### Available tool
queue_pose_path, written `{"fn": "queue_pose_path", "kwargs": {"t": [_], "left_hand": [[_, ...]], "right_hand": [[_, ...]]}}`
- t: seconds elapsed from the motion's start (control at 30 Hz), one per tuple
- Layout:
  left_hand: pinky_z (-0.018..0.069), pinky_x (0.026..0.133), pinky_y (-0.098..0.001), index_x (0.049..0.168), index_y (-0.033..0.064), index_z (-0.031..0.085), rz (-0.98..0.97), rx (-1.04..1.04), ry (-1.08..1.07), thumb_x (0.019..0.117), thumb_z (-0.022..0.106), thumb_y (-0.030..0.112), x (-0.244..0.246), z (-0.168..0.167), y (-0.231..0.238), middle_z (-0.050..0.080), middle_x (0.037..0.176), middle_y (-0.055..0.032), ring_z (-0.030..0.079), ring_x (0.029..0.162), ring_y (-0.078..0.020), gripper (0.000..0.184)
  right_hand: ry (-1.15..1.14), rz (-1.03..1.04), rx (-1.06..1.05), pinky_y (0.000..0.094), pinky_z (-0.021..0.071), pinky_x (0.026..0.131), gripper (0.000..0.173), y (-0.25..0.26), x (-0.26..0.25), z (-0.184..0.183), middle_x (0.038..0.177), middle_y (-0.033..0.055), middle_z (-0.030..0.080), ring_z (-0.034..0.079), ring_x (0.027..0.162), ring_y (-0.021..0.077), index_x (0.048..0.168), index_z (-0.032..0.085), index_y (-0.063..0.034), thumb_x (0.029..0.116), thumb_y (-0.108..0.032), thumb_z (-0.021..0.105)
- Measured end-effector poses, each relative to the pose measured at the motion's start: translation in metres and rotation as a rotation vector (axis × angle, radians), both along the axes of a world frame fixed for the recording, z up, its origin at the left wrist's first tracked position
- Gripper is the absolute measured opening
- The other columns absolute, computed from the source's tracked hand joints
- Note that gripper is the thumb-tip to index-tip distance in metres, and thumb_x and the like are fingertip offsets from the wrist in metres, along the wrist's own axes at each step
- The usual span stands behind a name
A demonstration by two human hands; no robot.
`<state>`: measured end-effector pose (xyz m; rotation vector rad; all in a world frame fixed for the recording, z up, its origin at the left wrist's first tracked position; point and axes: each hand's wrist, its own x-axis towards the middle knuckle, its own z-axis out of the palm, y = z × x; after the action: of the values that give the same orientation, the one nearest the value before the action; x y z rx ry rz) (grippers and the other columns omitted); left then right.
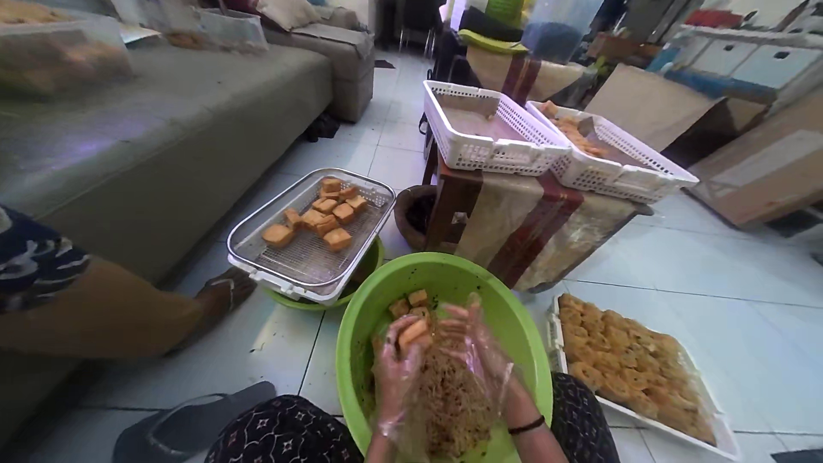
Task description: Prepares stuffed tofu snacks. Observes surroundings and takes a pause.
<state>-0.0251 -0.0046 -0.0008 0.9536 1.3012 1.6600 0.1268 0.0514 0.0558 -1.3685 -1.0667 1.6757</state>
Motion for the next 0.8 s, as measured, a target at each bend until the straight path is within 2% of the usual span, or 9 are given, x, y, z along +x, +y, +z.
{"fn": "queue_pose_path", "kwargs": {"t": [0.07, 0.13, 0.2, 0.3, 0.43, 0.5, 0.6, 0.7, 0.8], "left_hand": [[0.0611, 0.078, -0.0394, 0.125, -0.0051, 0.059, -0.074, -0.038, -0.242, 0.0987, 0.049, 0.020, -0.008, -0.003, -0.003, 0.067, 0.110, -0.0134, 0.068, 0.093, -0.0206, 0.037], [0.0588, 0.072, -0.0325, 0.110, -0.0030, 0.062, -0.123, -0.087, -0.255, 0.1018, 0.048, 0.027, -0.007, 0.003, -0.008, 0.066, 0.091, -0.0045, 0.065, 0.080, -0.0120, 0.034], [0.0558, 0.074, -0.0266, 0.098, 0.0016, 0.066, -0.185, -0.090, -0.117, 0.0960, 0.062, 0.029, 0.002, 0.010, -0.011, 0.065, 0.085, 0.0012, 0.063, 0.079, -0.0060, 0.028], [0.0573, 0.079, -0.0286, 0.106, 0.0078, 0.072, -0.247, -0.066, 0.251, 0.0801, 0.084, 0.039, 0.015, 0.015, -0.013, 0.070, 0.093, -0.0005, 0.066, 0.084, -0.0090, 0.042], [0.0566, 0.092, -0.0358, 0.101, 0.0057, 0.075, -0.330, -0.071, 0.474, 0.0852, 0.076, 0.026, 0.020, 0.007, -0.016, 0.073, 0.100, -0.0088, 0.069, 0.097, -0.0161, 0.025], [0.0567, 0.090, -0.0313, 0.097, 0.0073, 0.076, -0.420, -0.038, 0.395, 0.0862, 0.076, 0.023, 0.023, 0.008, -0.015, 0.073, 0.097, -0.0052, 0.069, 0.094, -0.0112, 0.020], [0.0548, 0.094, -0.0300, 0.102, 0.0039, 0.075, -0.405, -0.071, 0.229, 0.0910, 0.072, 0.022, 0.019, 0.016, -0.014, 0.072, 0.105, -0.0067, 0.067, 0.101, -0.0114, 0.021], [0.0597, 0.086, -0.0361, 0.114, 0.0011, 0.071, -0.280, -0.273, -0.032, 0.1067, 0.050, 0.033, 0.006, 0.012, -0.005, 0.074, 0.106, -0.0086, 0.071, 0.094, -0.0160, 0.039], [0.0617, 0.067, -0.0377, 0.112, -0.0016, 0.067, -0.121, -0.408, -0.357, 0.1102, 0.036, 0.044, -0.001, 0.011, 0.002, 0.070, 0.087, -0.0115, 0.070, 0.072, -0.0203, 0.055]], "right_hand": [[0.063, -0.017, -0.046, 0.0552, 0.0627, 0.079, 0.063, 0.009, 0.002, 0.002, 0.145, 0.0182, 0.055, 0.070, 0.109, 0.0381, 0.164, 0.014, -0.0248, 0.1097, -0.052, 0.031], [0.008, -0.061, -0.039, 0.0551, 0.0633, 0.073, 0.076, 0.017, -0.006, 0.008, 0.148, 0.0215, 0.048, 0.071, 0.102, 0.0398, 0.164, -0.005, -0.0345, 0.1089, -0.040, 0.047], [-0.169, -0.130, 0.022, 0.0492, 0.0643, 0.071, 0.089, 0.024, -0.017, 0.005, 0.140, 0.0239, 0.055, 0.073, 0.094, 0.0353, 0.165, 0.002, -0.0275, 0.1018, -0.034, 0.065], [-0.444, -0.100, 0.142, 0.0464, 0.0615, 0.084, 0.080, 0.031, -0.025, -0.008, 0.129, 0.0186, 0.065, 0.072, 0.100, 0.0289, 0.159, 0.033, -0.0180, 0.0943, -0.042, 0.074], [-0.568, 0.019, 0.299, 0.0431, 0.0547, 0.100, 0.039, 0.033, -0.030, -0.012, 0.116, 0.0100, 0.075, 0.070, 0.108, 0.0209, 0.122, 0.075, -0.0096, 0.0974, -0.040, 0.070], [-0.459, 0.015, 0.249, 0.0454, 0.0563, 0.095, 0.046, 0.040, -0.029, -0.019, 0.108, 0.0096, 0.077, 0.073, 0.103, 0.0216, 0.108, 0.078, -0.0046, 0.1051, -0.045, 0.055], [-0.211, -0.029, 0.098, 0.0455, 0.0589, 0.087, 0.060, 0.057, -0.016, -0.035, 0.109, 0.0134, 0.074, 0.072, 0.097, 0.0242, 0.116, 0.070, 0.0009, 0.1096, -0.049, 0.038], [-0.707, 0.285, 0.151, 0.0458, 0.0563, 0.095, 0.036, 0.066, 0.007, -0.054, 0.119, 0.0191, 0.070, 0.069, 0.106, 0.0284, 0.123, 0.069, 0.0012, 0.1077, -0.027, 0.052], [-1.215, 0.769, 0.081, 0.0628, 0.0443, 0.108, 0.053, 0.031, 0.010, -0.068, 0.136, 0.0262, 0.060, 0.056, 0.129, 0.0436, 0.130, 0.066, -0.0026, 0.0971, -0.044, 0.064]]}}
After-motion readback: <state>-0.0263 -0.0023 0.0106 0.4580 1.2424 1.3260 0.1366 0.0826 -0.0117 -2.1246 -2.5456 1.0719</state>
